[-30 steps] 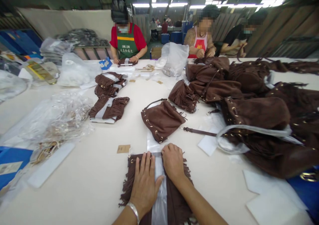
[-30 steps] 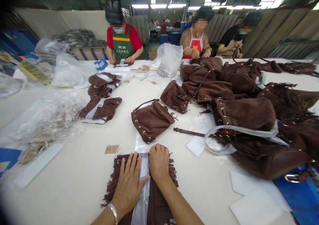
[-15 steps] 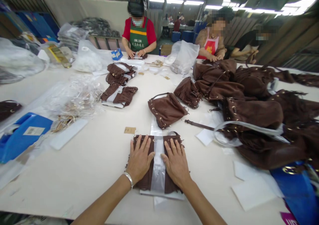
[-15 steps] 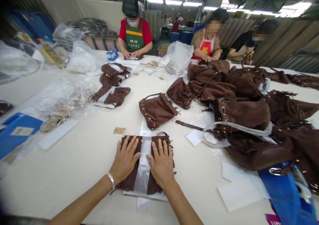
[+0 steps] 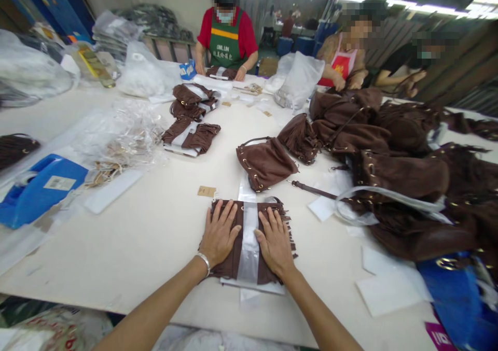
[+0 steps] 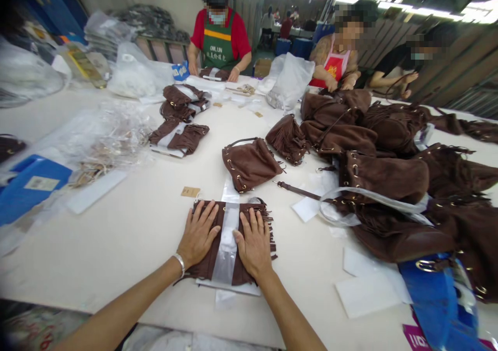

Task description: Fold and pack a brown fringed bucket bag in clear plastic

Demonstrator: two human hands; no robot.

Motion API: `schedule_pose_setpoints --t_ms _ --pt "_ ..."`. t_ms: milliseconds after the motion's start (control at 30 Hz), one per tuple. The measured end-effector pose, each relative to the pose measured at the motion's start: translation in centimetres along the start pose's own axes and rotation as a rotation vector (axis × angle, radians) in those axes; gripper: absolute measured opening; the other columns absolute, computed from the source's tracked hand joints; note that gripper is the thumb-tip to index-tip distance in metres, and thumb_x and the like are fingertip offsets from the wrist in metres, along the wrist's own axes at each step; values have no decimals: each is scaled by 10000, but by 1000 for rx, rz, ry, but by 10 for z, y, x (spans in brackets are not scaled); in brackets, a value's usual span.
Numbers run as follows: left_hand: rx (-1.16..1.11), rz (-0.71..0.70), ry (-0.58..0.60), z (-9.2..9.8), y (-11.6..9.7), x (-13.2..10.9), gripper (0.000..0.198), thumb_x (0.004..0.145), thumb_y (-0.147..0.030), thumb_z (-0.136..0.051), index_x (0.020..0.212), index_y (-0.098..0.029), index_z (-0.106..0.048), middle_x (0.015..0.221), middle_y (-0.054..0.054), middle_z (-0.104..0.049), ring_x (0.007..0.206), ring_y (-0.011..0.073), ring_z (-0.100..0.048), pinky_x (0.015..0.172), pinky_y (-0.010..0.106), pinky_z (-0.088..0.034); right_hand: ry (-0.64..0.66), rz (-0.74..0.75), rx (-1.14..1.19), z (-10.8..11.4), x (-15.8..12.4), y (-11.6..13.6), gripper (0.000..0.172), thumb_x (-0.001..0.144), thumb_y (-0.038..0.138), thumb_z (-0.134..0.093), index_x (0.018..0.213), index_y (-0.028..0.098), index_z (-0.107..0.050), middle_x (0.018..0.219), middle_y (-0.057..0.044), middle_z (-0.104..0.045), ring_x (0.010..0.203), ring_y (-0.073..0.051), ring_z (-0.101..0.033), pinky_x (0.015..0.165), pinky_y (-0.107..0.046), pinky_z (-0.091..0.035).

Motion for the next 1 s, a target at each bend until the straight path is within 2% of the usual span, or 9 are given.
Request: schedule_pose_setpoints --t_ms 100,233,333,400,467,567,700,900,1000 --pt "-83 25 -53 17 4 -13 576 986 -324 -377 1507 -219 -158 1594 84 -119 1462 291 -57 1165 603 -134 -33 -7 134 22 -10 -6 513 999 421 -317 1475 231 -321 1559 -78 -267 1447 -254 -190 1156 -503 -230" --pt "-250 56 -26 44 8 -66 674 974 -414 -411 1515 -246 -46 1601 97 34 1463 269 -65 1168 511 -221 -35 -45 311 60 -66 -28 568 978 433 -387 1500 268 -235 1558 -54 -271 1427 -203 -258 1160 -427 -276" --pt "-246 2 104 45 -1 -106 818 896 -540 -518 1512 -283 -44 1598 109 51 1456 316 -89 1149 558 -222 97 8 313 59 -117 -34 783 884 461 -567 1520 293 -141 1576 -66 -219 1425 -239 -262 1139 -435 -315" --pt "-197 -28 152 39 -7 -119 908 843 -581 -579 1511 -286 -38 1596 123 41 1450 342 -106 1138 605 -191 122 48 292 53 -137 -34 913 817 436 -654 1526 272 -103 1559 -98 -258 1408 -270 -293 1125 -456 -328" --pt "-152 -48 159 31 -11 -121 926 831 -580 -597 1511 -289 -40 1598 119 18 1447 339 -128 1139 613 -177 87 53 282 47 -143 -34 941 778 400 -696 1521 258 -137 1509 -116 -353 1366 -284 -359 1108 -469 -344" --pt "-111 -78 137 20 -13 -116 827 877 -530 -558 1510 -301 -78 1601 88 -53 1437 306 -194 1149 566 -225 -3 12 292 44 -136 -36 850 752 376 -731 1467 232 -296 1397 -123 -485 1281 -285 -449 1068 -455 -388" --pt "-74 -106 97 10 -9 -114 712 926 -445 -505 1508 -313 -116 1589 59 -160 1414 276 -270 1136 515 -310 -63 -30 301 41 -130 -39 743 740 358 -754 1386 205 -420 1318 -125 -540 1220 -284 -491 1036 -445 -413" --pt "-27 -152 47 5 -10 -117 705 927 -424 -506 1506 -332 -114 1565 71 -244 1388 303 -326 1099 548 -363 -101 -48 333 44 -135 -44 717 748 390 -744 1373 210 -441 1310 -119 -546 1209 -281 -496 1036 -440 -405" --pt "33 -170 118 5 -9 -119 701 932 -414 -482 1507 -339 -87 1572 81 -218 1386 326 -326 1084 605 -345 -115 -56 413 49 -146 -49 846 754 407 -731 1460 210 -308 1406 -134 -466 1278 -286 -442 1080 -447 -361"
Point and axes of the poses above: each hand's wrist, its own x-axis towards the middle knuckle, its own z-axis out of the back of the hand, y = z × x, the point moved 10 cm from there along x, towards the middle knuckle
